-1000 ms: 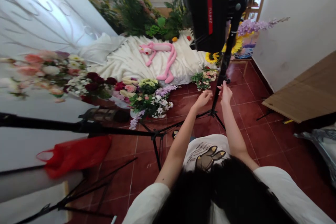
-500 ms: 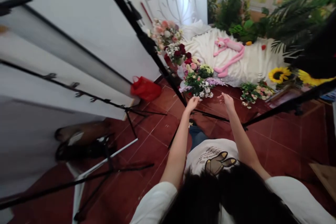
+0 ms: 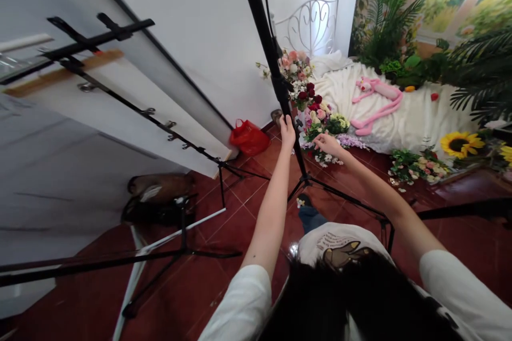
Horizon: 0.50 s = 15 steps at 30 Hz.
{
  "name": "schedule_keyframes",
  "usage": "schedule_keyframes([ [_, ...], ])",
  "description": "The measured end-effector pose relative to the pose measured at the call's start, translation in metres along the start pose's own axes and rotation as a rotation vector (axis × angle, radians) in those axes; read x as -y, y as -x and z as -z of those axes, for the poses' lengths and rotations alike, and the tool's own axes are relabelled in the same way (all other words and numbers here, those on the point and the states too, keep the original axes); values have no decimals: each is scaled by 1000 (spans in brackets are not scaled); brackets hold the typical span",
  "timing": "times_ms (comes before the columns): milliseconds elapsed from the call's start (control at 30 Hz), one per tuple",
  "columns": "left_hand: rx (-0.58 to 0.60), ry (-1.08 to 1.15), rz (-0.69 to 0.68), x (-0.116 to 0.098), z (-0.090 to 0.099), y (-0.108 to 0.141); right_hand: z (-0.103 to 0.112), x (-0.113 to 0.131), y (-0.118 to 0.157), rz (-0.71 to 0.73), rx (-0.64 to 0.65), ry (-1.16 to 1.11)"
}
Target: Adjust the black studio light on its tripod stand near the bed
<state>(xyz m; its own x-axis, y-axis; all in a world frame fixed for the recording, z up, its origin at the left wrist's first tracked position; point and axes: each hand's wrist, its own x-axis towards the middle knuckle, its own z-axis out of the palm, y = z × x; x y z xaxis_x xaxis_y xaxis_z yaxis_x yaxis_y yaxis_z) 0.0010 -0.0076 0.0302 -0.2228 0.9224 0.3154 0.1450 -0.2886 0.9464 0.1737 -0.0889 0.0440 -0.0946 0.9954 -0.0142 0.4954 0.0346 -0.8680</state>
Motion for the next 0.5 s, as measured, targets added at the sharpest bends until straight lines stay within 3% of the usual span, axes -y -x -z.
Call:
schedule_keyframes([
  [133,-5,32,68,13,-10,-10,6,27,-49,134,69,440],
  [267,17,53,62,22,-9,-12,-1,52,-88,248,81,796],
  [500,42,57,64,20,-5,-8,-6,74,-132,357,269,1092],
])
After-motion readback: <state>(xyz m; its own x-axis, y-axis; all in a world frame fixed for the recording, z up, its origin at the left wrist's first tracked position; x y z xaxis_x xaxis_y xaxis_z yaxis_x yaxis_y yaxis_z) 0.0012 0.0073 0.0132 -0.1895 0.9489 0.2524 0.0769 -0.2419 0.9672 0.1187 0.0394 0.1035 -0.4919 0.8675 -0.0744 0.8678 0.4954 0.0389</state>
